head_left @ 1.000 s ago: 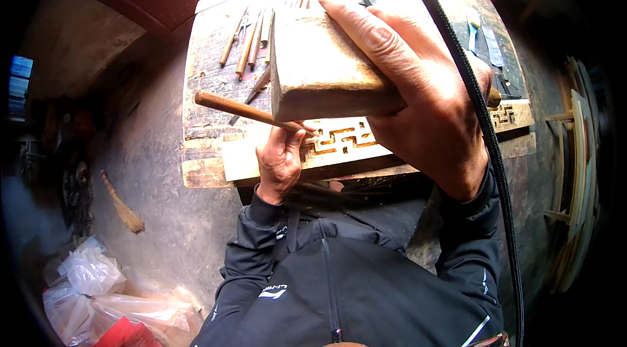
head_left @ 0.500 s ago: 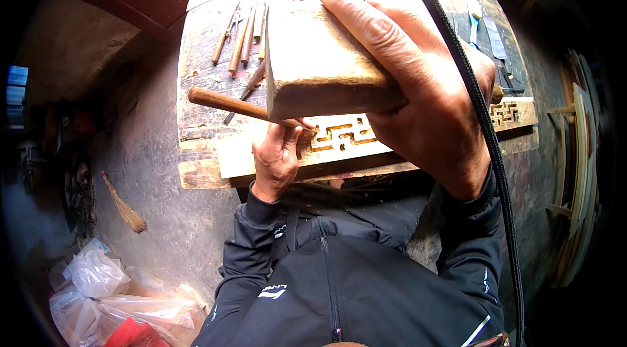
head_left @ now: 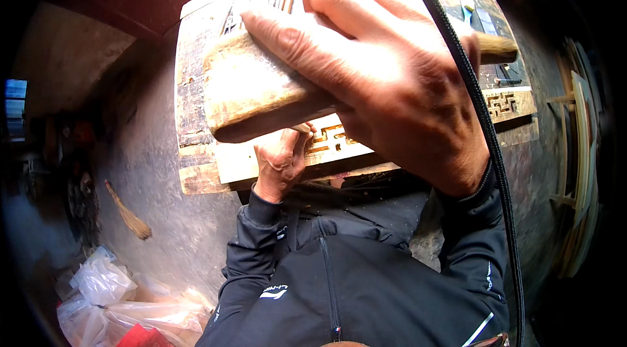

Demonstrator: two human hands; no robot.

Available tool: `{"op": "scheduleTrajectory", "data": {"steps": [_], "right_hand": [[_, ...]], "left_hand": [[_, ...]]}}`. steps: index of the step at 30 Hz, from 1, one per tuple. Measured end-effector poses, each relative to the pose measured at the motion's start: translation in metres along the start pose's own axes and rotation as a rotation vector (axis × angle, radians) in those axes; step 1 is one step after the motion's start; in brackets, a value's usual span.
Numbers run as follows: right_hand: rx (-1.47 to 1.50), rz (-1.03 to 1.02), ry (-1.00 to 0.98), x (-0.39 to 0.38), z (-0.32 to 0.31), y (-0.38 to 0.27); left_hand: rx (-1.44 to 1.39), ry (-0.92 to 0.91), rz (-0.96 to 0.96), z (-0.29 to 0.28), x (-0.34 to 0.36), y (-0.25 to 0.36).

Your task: The person carves intricate patterns into a piece of wood using a chisel and a wooden mallet on a workbench.

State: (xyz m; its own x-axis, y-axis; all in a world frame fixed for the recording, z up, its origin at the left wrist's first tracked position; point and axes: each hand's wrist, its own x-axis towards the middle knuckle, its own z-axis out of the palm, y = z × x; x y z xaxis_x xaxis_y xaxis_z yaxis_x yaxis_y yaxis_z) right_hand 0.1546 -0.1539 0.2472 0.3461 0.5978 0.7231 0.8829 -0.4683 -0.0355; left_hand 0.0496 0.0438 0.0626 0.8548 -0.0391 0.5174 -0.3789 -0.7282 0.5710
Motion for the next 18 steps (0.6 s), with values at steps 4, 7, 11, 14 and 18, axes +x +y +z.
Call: {"op": "scheduleTrajectory", "data": {"steps": [4,7,11,14,18], "right_hand": [[0.076,0.042,0.139,-0.006,0.005,0.000],[0.047,0.036,0.088,-0.013,0.006,-0.008],[0.025,0.047,0.080,-0.023,0.007,-0.006],[-0.020,0.039,0.086,-0.030,0.004,0.002],[-0.075,0.076,0.033,-0.032,-0.011,-0.001]], "left_hand": [[0.034,0.022,0.030,0.006,-0.013,-0.009],[0.075,0.143,0.096,0.011,-0.019,-0.014],[0.104,0.212,-0.001,0.018,-0.026,-0.012],[0.161,0.240,-0.054,0.018,-0.036,-0.015],[-0.565,0.399,-0.405,0.015,-0.029,-0.015]]}}
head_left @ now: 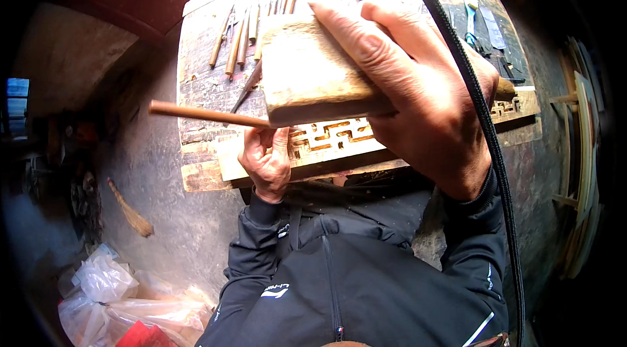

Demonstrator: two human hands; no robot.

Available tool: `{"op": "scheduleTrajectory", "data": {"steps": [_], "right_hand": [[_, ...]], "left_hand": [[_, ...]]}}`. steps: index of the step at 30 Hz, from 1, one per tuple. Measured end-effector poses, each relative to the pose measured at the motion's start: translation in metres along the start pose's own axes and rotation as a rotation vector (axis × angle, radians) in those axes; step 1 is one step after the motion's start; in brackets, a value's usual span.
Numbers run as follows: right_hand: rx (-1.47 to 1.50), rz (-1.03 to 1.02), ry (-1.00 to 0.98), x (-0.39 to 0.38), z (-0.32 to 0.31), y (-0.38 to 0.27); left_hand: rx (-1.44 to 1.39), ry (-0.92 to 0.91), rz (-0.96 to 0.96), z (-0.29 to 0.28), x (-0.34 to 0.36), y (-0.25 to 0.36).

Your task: The person carves intricate patterns into a piece of wood using a chisel and a wooden mallet on a workbench.

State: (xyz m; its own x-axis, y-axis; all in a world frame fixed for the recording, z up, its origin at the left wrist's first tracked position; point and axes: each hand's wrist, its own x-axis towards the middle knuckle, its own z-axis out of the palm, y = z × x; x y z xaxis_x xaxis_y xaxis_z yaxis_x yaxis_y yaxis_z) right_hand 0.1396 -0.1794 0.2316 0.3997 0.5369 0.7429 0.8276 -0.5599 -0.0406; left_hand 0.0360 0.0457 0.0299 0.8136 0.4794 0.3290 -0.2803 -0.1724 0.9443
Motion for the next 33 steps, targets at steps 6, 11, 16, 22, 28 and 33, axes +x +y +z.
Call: {"op": "scheduleTrajectory", "data": {"steps": [6,11,16,22,28,33], "right_hand": [[0.026,0.037,-0.060,-0.001,-0.009,-0.006],[0.029,0.018,-0.036,-0.001,-0.007,-0.006],[0.047,0.013,-0.038,-0.002,-0.007,-0.008],[0.045,-0.008,-0.019,-0.001,-0.005,-0.006],[0.059,-0.019,0.010,0.000,0.000,-0.006],[0.063,-0.031,-0.002,0.000,0.000,-0.005]], "left_hand": [[0.168,-0.060,0.012,-0.003,-0.007,0.012],[0.216,-0.115,0.044,-0.012,-0.020,0.006],[0.160,-0.143,-0.023,-0.018,-0.019,0.003],[0.197,-0.157,0.045,-0.015,-0.020,0.001],[0.200,-0.172,0.058,-0.020,-0.022,-0.011],[0.238,-0.167,0.080,-0.015,-0.019,-0.001]]}}
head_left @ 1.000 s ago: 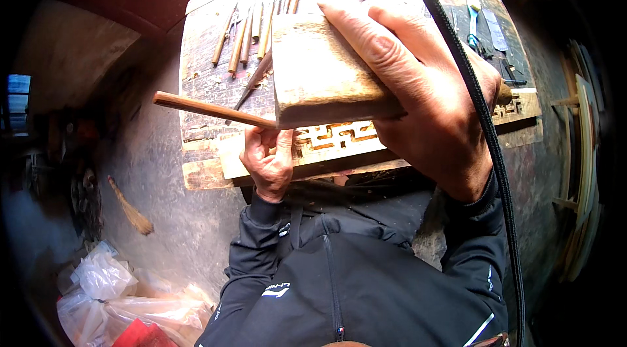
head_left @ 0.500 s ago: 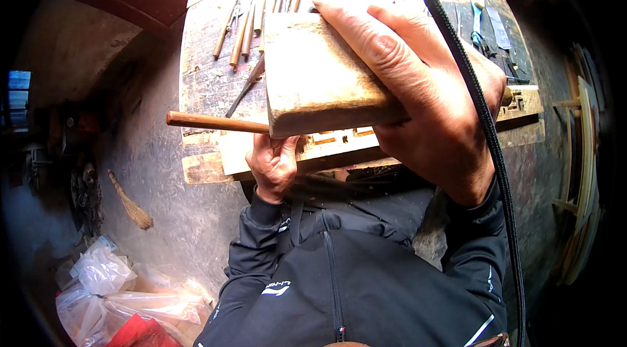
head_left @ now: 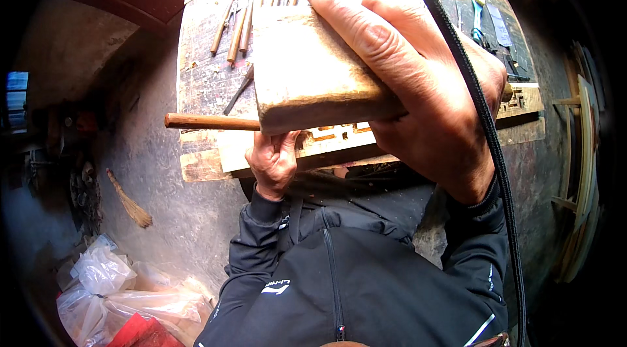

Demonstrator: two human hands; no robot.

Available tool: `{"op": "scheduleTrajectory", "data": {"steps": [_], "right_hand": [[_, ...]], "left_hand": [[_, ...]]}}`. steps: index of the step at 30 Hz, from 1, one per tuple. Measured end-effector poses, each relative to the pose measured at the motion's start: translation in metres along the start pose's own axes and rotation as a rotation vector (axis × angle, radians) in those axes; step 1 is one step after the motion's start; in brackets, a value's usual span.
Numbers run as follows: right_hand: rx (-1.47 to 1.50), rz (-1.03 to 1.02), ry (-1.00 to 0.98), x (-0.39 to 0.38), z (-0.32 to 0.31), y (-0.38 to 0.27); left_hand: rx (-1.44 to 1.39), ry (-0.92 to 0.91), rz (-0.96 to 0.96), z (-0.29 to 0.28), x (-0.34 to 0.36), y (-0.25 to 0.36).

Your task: The person carves intricate patterns into a piece of wood using a chisel and a wooden mallet on a workbench.

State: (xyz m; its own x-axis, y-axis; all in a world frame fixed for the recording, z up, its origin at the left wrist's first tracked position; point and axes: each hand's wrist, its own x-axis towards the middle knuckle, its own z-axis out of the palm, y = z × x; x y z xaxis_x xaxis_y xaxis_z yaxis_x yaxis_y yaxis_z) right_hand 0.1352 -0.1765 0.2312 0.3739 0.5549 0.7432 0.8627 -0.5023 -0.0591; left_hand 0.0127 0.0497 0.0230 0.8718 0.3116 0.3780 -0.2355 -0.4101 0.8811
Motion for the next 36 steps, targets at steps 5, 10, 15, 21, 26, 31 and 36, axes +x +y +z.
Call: {"op": "scheduleTrajectory", "data": {"steps": [5,10,15,21,26,31,36], "right_hand": [[-0.030,0.015,0.086,-0.001,0.007,-0.006],[0.077,-0.025,0.067,0.010,0.006,-0.004],[0.205,-0.053,0.090,0.028,0.014,-0.003],[0.224,-0.085,0.189,0.043,0.018,-0.017],[0.095,-0.084,0.003,0.049,0.009,-0.011],[0.123,-0.012,-0.040,0.040,0.007,-0.011],[0.031,-0.041,0.004,0.027,0.014,-0.007]], "left_hand": [[-0.065,-0.004,-0.027,0.001,-0.003,-0.011],[-0.024,-0.018,0.100,0.002,-0.004,-0.019],[0.339,-0.002,0.317,0.002,0.012,0.016],[0.362,0.002,0.368,0.004,0.016,0.009],[0.391,-0.023,0.402,0.006,0.017,0.004],[0.397,-0.029,0.412,0.002,0.011,0.000],[0.358,0.032,0.388,0.005,0.005,0.000]]}}
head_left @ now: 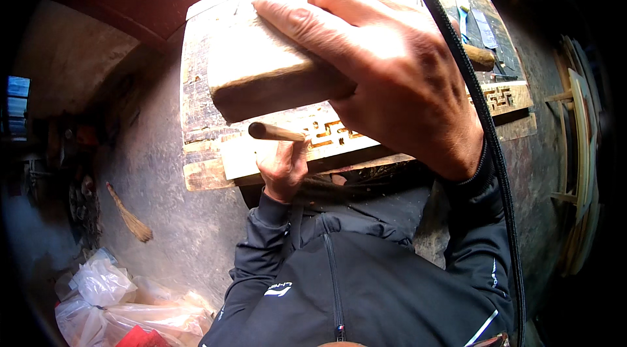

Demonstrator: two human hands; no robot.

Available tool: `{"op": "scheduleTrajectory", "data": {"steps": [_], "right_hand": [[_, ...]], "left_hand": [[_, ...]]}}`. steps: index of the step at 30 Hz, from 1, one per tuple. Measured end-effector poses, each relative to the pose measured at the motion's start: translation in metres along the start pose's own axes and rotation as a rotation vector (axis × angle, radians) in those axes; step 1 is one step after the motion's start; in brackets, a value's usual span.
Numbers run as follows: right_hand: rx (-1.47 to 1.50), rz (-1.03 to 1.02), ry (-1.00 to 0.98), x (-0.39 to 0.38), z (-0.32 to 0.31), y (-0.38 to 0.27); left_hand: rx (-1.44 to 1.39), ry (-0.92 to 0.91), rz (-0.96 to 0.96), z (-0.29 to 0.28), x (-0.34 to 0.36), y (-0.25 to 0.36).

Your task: The person carves intricate patterns into a piece of wood using a chisel and a wooden mallet on a workbench.

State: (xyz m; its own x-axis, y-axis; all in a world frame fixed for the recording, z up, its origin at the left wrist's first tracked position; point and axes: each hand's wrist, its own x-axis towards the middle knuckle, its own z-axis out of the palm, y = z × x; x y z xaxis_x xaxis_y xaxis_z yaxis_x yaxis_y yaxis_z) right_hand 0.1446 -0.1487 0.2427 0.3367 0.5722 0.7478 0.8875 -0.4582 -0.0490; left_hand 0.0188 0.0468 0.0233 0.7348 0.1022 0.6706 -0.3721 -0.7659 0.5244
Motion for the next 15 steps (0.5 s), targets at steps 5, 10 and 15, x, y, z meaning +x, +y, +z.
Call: {"op": "scheduleTrajectory", "data": {"steps": [5,10,15], "right_hand": [[0.106,0.028,0.049,0.001,-0.002,-0.004],[-0.078,-0.052,-0.031,0.011,-0.005,-0.020],[-0.056,0.027,-0.031,-0.008,-0.011,-0.005]], "left_hand": [[-0.104,-0.025,-0.096,-0.004,0.003,0.003],[-0.091,-0.060,-0.114,-0.006,0.008,0.002],[-0.157,0.018,-0.165,0.003,0.003,0.002]]}}
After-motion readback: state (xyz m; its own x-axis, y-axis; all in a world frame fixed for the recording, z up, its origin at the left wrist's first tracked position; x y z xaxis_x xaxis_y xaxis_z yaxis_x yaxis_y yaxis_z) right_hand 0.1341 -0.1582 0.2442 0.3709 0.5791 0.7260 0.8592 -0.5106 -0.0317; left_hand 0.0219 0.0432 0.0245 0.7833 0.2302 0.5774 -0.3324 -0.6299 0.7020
